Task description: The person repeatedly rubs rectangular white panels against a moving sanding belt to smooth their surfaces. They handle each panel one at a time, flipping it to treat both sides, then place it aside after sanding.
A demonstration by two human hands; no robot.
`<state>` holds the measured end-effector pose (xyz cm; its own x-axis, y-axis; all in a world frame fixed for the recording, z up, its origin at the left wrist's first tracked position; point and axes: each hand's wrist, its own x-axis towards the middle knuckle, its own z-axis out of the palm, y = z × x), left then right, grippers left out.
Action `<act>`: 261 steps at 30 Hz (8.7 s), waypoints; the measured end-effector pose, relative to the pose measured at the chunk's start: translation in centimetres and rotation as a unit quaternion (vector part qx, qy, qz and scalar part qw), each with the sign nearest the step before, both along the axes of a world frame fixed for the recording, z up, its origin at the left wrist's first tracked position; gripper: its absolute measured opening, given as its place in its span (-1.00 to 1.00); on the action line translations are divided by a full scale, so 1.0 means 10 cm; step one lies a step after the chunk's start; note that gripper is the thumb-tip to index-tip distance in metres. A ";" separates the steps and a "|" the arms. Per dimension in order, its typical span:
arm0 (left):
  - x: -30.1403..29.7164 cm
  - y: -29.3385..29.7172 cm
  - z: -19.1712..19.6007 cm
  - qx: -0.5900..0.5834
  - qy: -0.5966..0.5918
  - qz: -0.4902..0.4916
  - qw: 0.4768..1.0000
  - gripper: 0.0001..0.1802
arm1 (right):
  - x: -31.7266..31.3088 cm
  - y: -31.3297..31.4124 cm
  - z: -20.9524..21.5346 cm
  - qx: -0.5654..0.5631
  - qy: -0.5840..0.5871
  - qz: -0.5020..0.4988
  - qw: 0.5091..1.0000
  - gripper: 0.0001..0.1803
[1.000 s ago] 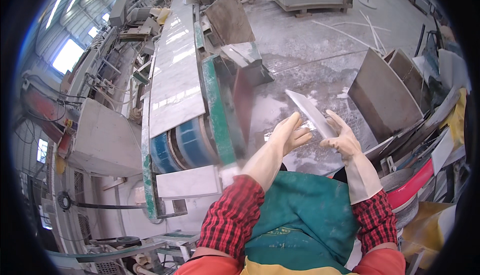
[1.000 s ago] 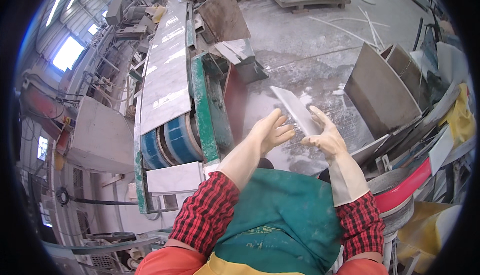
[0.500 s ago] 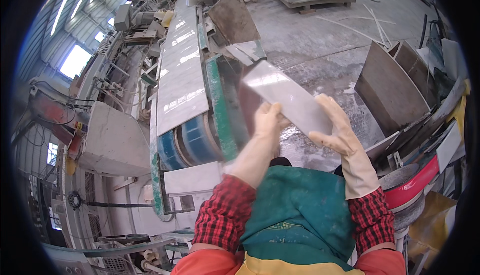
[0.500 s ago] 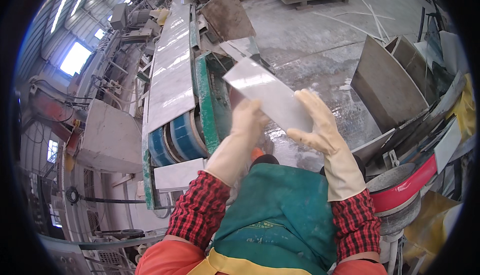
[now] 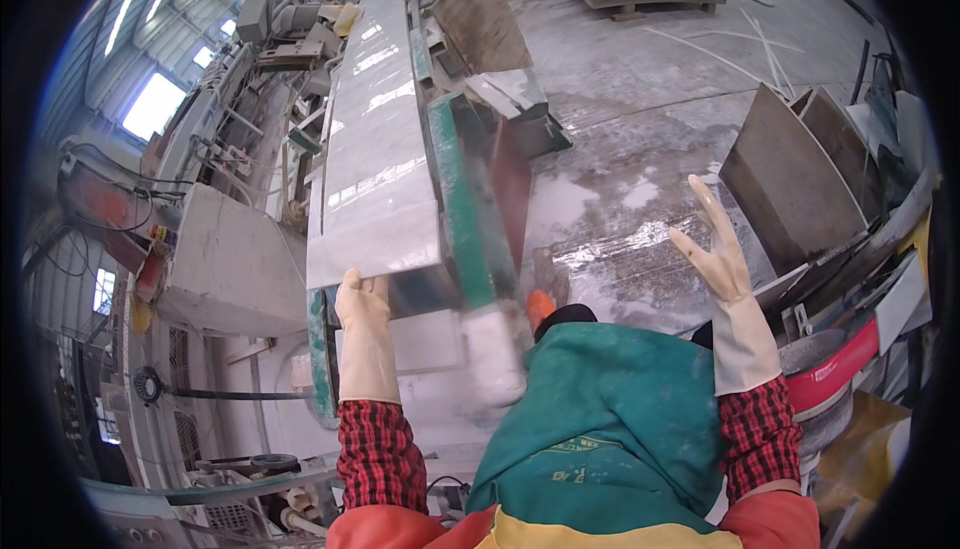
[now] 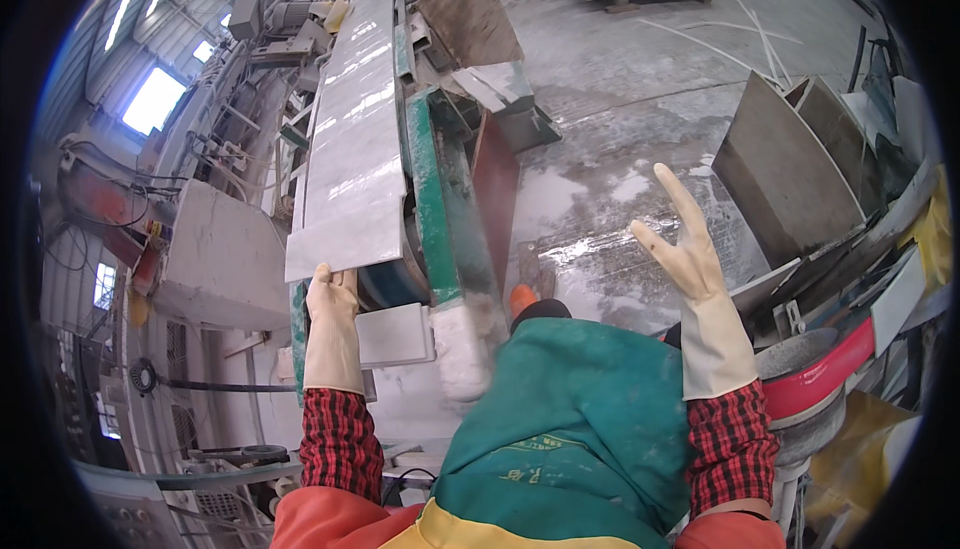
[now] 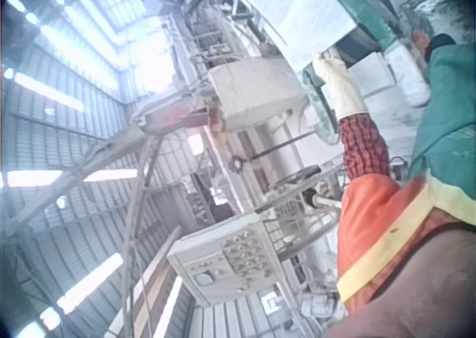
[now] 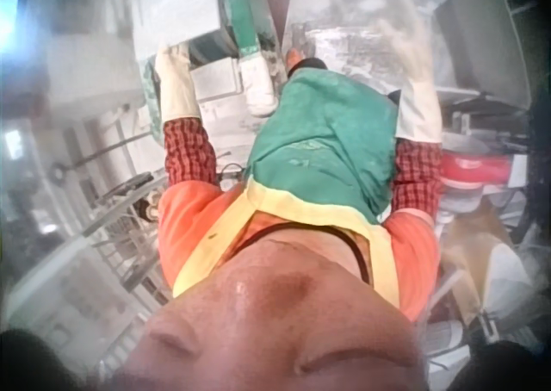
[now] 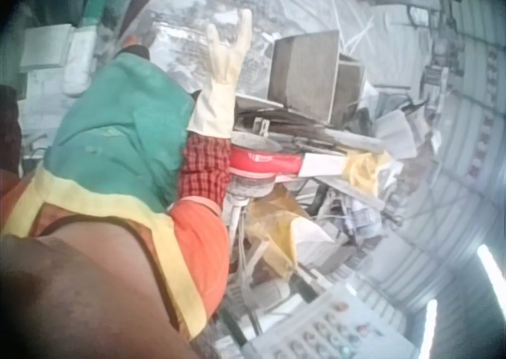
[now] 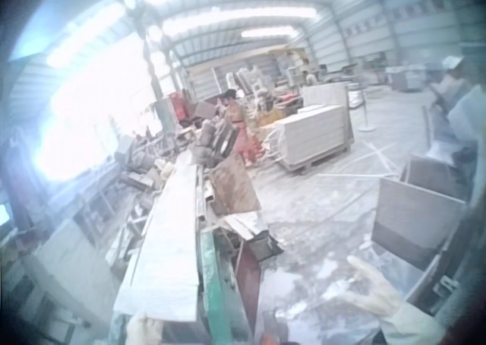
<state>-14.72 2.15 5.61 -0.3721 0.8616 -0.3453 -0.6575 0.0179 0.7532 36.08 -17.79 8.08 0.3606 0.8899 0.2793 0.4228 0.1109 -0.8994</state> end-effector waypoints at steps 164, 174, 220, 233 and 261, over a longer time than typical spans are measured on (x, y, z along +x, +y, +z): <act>2.78 -0.36 -0.06 0.179 0.463 -0.409 0.766 -0.44 | 0.07 0.06 -0.03 -0.210 0.309 -0.070 0.925 -0.27; 3.72 -0.65 0.21 0.021 0.063 -0.462 0.884 -0.58 | 0.12 -0.01 0.08 0.047 -0.242 -0.007 0.969 -0.27; 0.17 0.17 -0.43 -0.098 0.063 0.034 0.993 -0.54 | 0.10 0.21 -0.29 -0.043 0.037 -0.026 0.998 -0.34; -0.78 0.06 -0.50 -0.165 0.179 -0.240 0.940 -0.77 | 0.37 0.08 -0.46 -0.007 0.059 -0.067 0.996 -0.35; 1.76 -0.17 -0.54 0.295 0.796 -0.223 0.478 -0.44 | 2.70 -3.10 -0.61 -0.248 -0.492 -0.509 0.662 -0.49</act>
<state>2.87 0.47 0.21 0.5087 0.7500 0.4227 0.7285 -0.6366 0.2529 63.05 -48.75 1.94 0.7047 0.3967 0.5882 0.4593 -0.8870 0.0479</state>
